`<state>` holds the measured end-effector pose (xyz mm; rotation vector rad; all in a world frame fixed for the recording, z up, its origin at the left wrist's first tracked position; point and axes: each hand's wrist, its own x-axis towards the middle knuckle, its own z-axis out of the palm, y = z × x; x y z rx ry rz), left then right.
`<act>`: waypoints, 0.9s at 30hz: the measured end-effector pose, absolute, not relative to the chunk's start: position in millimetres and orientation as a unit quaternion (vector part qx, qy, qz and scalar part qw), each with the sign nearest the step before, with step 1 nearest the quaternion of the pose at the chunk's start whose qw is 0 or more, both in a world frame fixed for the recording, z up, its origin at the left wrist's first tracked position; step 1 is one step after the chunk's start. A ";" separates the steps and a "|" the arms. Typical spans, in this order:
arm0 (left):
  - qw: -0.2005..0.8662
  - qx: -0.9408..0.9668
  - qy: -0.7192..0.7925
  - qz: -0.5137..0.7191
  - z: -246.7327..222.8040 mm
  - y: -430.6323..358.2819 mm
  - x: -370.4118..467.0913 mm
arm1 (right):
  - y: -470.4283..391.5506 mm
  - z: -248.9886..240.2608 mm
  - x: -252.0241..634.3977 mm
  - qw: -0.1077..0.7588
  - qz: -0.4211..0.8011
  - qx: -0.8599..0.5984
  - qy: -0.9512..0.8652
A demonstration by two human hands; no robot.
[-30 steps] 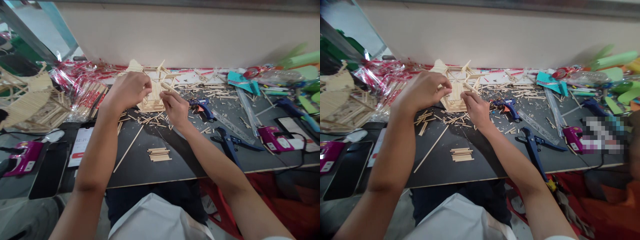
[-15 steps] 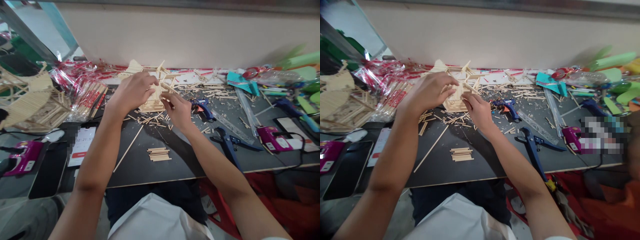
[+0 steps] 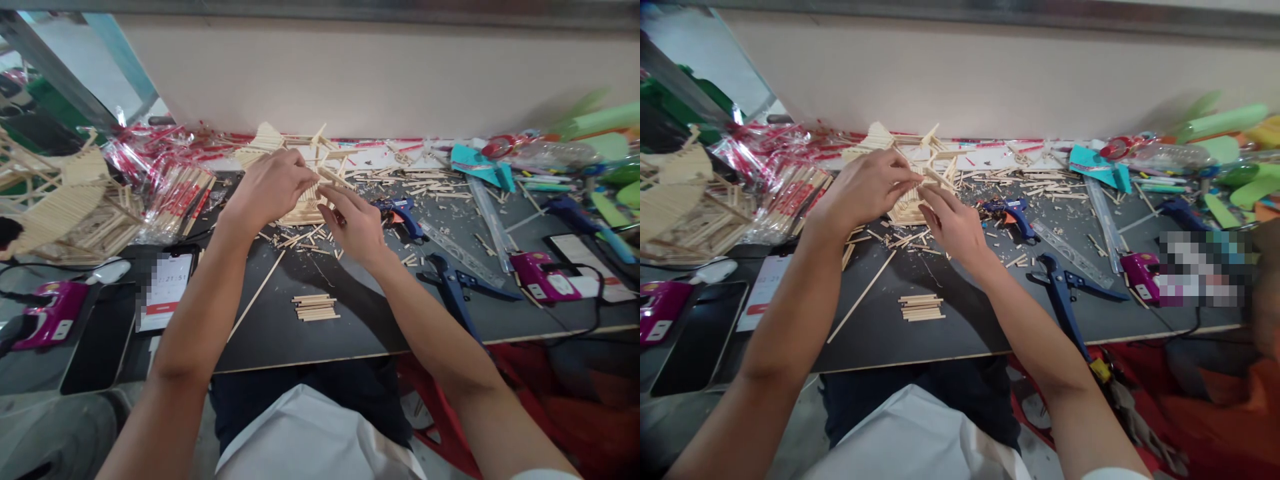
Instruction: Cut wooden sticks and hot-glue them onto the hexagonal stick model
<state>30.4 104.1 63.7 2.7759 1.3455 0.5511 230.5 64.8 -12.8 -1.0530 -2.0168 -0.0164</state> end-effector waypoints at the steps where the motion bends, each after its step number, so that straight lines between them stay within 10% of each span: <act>1: 0.004 0.885 0.432 0.176 63.9 103.2 30.9 | 60.3 -7.8 233.3 0.426 -0.016 -0.410 -0.806; 10: -0.018 0.886 0.435 0.162 66.3 102.2 28.2 | 65.4 22.8 330.4 0.500 -0.180 -0.562 -0.634; 18: -0.006 0.896 0.421 0.143 64.2 104.9 22.3 | 86.4 -6.3 371.2 0.001 0.070 -0.803 -0.591; 27: 0.022 0.901 0.413 0.132 68.5 98.2 17.8 | 96.2 -19.4 353.9 -0.042 0.064 -0.780 -0.622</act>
